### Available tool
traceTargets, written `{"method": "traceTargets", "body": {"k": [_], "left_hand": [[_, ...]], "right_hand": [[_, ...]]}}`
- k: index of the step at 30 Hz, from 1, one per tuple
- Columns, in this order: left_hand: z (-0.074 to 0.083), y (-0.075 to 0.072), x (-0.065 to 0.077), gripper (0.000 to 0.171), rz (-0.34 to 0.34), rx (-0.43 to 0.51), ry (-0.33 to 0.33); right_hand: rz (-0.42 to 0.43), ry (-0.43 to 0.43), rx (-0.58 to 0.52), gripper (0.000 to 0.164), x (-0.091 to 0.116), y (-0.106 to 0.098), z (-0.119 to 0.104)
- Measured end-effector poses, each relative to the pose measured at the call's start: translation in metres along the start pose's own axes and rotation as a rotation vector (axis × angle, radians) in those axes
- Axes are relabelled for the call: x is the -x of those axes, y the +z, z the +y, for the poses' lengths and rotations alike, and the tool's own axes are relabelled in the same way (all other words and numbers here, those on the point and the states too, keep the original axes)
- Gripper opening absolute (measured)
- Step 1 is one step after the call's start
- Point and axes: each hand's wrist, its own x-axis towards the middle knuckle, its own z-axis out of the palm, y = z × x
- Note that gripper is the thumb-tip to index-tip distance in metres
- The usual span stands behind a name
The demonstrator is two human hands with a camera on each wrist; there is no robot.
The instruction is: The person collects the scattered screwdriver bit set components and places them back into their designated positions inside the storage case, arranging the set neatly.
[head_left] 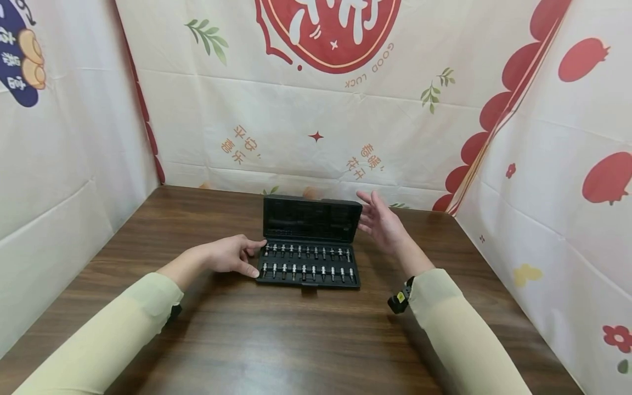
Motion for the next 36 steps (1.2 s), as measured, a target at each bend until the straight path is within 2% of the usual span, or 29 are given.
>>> {"method": "traceTargets", "body": {"k": [6, 10, 14, 22, 25, 31, 36], "left_hand": [[0.000, 0.001, 0.001, 0.095, -0.008, 0.012, 0.008], [0.001, 0.002, 0.002, 0.095, -0.012, 0.016, 0.015], [0.001, 0.002, 0.002, 0.094, -0.012, 0.010, 0.009], [0.000, 0.001, 0.005, 0.093, -0.019, 0.014, 0.012], [0.000, 0.000, 0.007, 0.091, -0.019, 0.018, 0.016], [0.000, -0.004, 0.012, 0.085, 0.011, 0.049, 0.042], [-0.002, -0.009, 0.014, 0.079, 0.075, 0.063, 0.048]], "right_hand": [[0.037, 0.004, 0.104, 0.073, 0.005, 0.006, -0.001], [0.022, -0.017, 0.169, 0.067, 0.011, 0.007, 0.000], [0.020, -0.034, 0.177, 0.063, 0.015, 0.008, 0.001], [0.086, -0.020, 0.233, 0.053, 0.019, 0.007, 0.004], [0.079, -0.030, 0.246, 0.053, 0.021, 0.007, 0.007], [0.071, -0.040, 0.238, 0.055, 0.023, 0.006, 0.008], [0.072, -0.042, 0.256, 0.049, 0.026, 0.005, 0.008]]}}
